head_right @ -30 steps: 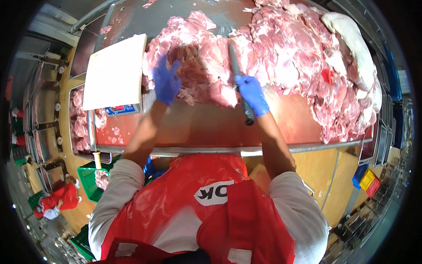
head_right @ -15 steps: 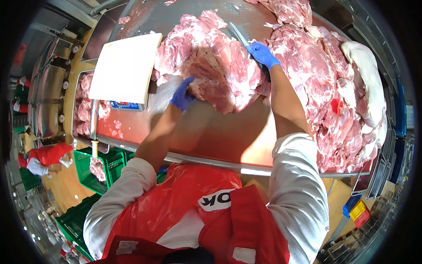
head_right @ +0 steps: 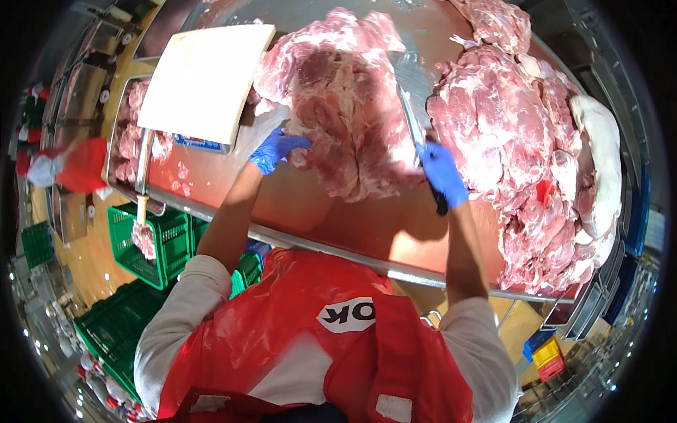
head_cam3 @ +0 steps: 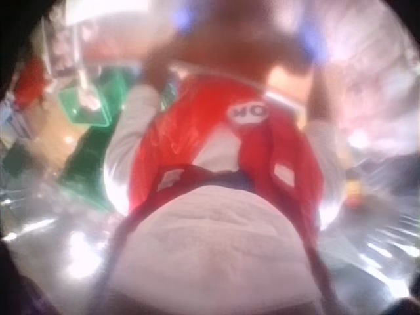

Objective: The person cuts large pieces of raw meat into smaller portions using a knife on a cutting board. They weigh the portions on a digital scale and place them into metal trays and green crates.

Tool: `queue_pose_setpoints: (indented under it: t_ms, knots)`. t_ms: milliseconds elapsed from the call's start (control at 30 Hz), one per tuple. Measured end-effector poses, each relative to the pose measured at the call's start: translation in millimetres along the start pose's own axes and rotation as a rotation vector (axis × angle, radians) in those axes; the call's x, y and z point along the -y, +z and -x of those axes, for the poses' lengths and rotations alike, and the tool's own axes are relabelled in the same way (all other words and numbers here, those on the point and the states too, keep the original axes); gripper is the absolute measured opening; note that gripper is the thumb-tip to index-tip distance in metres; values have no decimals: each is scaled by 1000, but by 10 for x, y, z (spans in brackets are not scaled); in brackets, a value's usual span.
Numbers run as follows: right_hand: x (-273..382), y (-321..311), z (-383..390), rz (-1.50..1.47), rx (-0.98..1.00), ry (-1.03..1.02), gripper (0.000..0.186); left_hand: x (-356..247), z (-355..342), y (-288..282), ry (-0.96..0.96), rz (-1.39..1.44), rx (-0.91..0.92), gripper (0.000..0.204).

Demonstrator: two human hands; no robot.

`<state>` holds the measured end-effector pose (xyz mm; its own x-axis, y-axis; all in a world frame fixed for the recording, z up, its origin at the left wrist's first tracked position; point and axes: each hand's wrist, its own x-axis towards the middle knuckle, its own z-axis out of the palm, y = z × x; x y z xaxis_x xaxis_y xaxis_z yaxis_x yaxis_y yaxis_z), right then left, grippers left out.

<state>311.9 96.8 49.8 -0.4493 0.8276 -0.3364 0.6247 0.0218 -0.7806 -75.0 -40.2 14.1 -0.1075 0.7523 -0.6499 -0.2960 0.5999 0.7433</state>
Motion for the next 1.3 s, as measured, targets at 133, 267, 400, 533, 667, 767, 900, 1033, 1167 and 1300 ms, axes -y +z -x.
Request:
queue_pose_setpoints:
  t_ms: [133,267,400,533,667,767,900,1033,1167,1300]
  knots:
    - [-229,433,866,-248,-43,193,33,74,275,-3,473,-631,-151,29]
    - [-241,726,1590,14,-106,107,23,320,258,305,501,-786,-130,24]
    - [-181,871,2031,-163,-199,242,30,429,-43,314,826,-1195,-180,20]
    - [-166,768,2069,8,-280,318,29,10,-446,233,522,-1325,-78,27]
    - [318,554,1836,-159,-330,245,30,-360,-210,27,154,-1315,260,42]
    - [701,784,1506,182,-236,50,28,-42,-81,-172,266,-1239,222,55]
    - [855,1233,1039,534,27,-65,27,-52,158,-101,97,-1250,212,74]
    - [1059,1730,434,556,133,-326,25,251,209,-281,281,-1284,-75,58]
    - [1490,2109,-16,560,180,-298,25,35,538,-60,293,-1289,-157,39]
    - [1586,2120,184,562,282,-189,26,163,608,-67,371,-1315,-234,33]
